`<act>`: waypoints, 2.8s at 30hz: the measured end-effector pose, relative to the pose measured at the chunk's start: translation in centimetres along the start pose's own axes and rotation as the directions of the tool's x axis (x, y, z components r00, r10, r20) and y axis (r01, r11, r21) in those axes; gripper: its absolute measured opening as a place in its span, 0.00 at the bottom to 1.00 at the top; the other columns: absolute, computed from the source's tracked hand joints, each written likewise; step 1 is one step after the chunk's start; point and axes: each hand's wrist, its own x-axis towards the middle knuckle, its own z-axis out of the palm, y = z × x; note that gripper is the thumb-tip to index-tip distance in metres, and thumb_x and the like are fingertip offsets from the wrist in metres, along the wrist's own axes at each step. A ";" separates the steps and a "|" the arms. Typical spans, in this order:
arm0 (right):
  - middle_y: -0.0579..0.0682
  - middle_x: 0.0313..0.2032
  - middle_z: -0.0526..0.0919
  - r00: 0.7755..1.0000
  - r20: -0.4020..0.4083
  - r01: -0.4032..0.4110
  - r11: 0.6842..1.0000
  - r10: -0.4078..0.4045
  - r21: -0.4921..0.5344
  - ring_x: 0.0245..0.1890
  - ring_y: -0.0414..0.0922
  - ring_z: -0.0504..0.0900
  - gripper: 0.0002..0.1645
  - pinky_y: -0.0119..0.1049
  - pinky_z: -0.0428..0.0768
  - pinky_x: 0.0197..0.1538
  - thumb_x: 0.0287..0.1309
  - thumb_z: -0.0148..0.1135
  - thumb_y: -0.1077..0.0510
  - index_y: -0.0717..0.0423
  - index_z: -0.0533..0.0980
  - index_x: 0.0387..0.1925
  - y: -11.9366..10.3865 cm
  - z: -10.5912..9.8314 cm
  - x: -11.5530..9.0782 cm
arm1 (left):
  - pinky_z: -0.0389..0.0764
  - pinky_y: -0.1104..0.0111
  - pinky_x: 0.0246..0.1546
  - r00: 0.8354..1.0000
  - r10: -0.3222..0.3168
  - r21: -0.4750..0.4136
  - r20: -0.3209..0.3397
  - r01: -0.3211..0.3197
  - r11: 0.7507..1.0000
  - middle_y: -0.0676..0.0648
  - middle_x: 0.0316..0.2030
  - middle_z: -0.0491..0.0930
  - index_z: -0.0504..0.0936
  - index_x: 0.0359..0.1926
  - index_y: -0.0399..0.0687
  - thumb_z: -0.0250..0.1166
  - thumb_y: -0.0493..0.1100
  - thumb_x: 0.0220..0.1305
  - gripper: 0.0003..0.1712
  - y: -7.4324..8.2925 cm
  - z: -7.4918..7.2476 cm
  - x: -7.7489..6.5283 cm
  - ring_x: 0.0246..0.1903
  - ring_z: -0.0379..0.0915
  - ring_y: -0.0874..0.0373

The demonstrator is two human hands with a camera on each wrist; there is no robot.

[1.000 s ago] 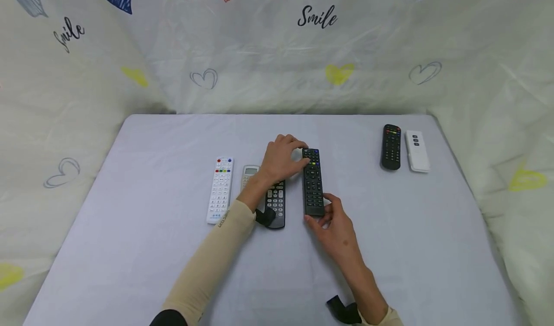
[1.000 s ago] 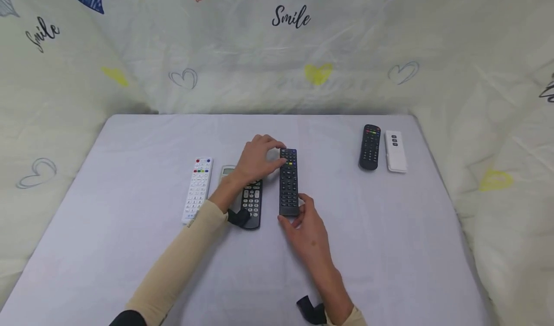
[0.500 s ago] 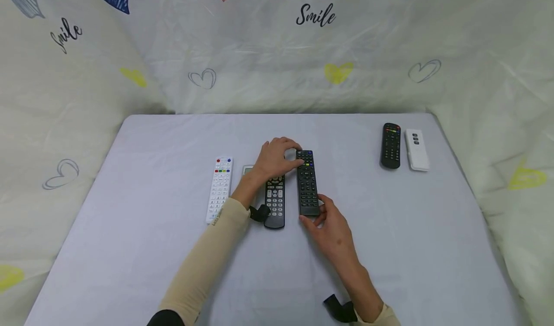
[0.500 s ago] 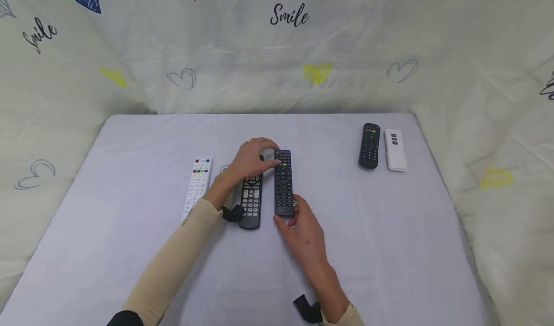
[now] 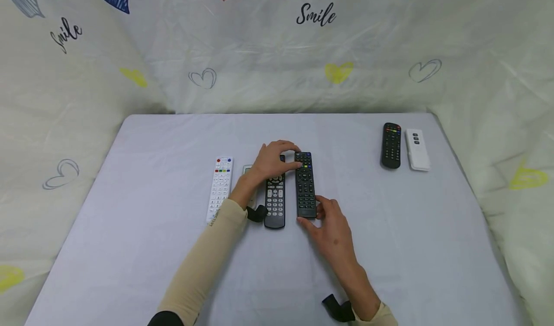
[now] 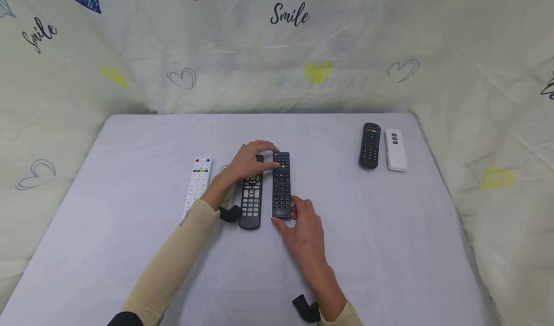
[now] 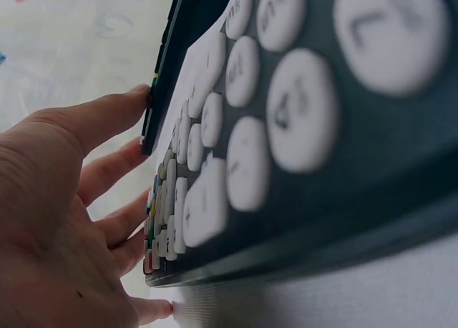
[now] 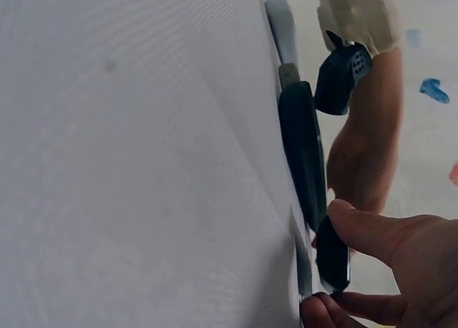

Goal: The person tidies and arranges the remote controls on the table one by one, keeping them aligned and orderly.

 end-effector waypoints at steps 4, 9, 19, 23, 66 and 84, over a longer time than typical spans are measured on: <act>0.57 0.50 0.78 0.999 -0.020 0.024 0.999 -0.025 -0.024 0.47 0.51 0.80 0.44 0.43 0.78 0.46 0.52 0.82 0.48 0.62 0.74 0.66 0.1 0.0 0.0 | 0.46 0.35 0.79 1.000 -0.007 0.018 0.005 0.007 1.000 0.49 0.71 0.76 0.83 0.63 0.59 0.70 0.58 0.68 0.25 0.0 0.0 -0.1 0.77 0.64 0.49; 0.59 0.51 0.77 0.999 -0.021 0.033 0.999 -0.034 -0.039 0.50 0.53 0.79 0.45 0.47 0.79 0.50 0.52 0.82 0.46 0.61 0.75 0.66 0.2 0.1 0.0 | 0.45 0.37 0.80 1.000 -0.017 0.027 0.012 0.016 1.000 0.48 0.72 0.74 0.83 0.63 0.58 0.70 0.58 0.68 0.25 -0.2 0.1 -0.1 0.77 0.63 0.48; 0.59 0.52 0.76 0.999 -0.026 0.040 0.998 -0.041 -0.055 0.51 0.54 0.78 0.45 0.48 0.79 0.51 0.49 0.84 0.47 0.62 0.76 0.65 0.2 0.2 -0.2 | 0.45 0.37 0.80 1.000 -0.018 0.049 0.020 0.017 0.999 0.48 0.74 0.73 0.84 0.62 0.59 0.70 0.59 0.67 0.25 -0.3 0.3 -0.1 0.78 0.61 0.48; 0.59 0.52 0.76 0.999 -0.028 0.035 0.998 -0.037 -0.059 0.50 0.54 0.78 0.45 0.48 0.79 0.51 0.49 0.84 0.47 0.62 0.76 0.65 0.2 0.1 -0.3 | 0.45 0.37 0.80 0.999 -0.014 0.066 0.028 0.012 0.998 0.48 0.74 0.72 0.84 0.62 0.59 0.71 0.59 0.67 0.26 -0.2 0.2 -0.1 0.78 0.61 0.47; 0.58 0.56 0.76 0.998 0.039 0.056 0.995 -0.052 -0.086 0.55 0.53 0.78 0.43 0.50 0.80 0.56 0.57 0.78 0.42 0.59 0.73 0.67 0.6 -0.9 -0.5 | 0.47 0.40 0.81 0.998 -0.030 0.063 0.050 0.027 0.998 0.49 0.75 0.71 0.85 0.60 0.53 0.61 0.60 0.75 0.24 -0.2 0.2 -0.1 0.79 0.59 0.48; 0.60 0.57 0.76 0.999 0.025 -0.041 0.998 0.042 -0.038 0.58 0.55 0.77 0.34 0.52 0.80 0.57 0.69 0.68 0.50 0.60 0.70 0.69 2.9 -4.0 0.7 | 0.70 0.53 0.73 0.994 -0.059 0.032 0.090 0.057 0.998 0.44 0.69 0.77 0.83 0.63 0.49 0.59 0.54 0.78 0.22 3.1 0.1 2.1 0.73 0.69 0.47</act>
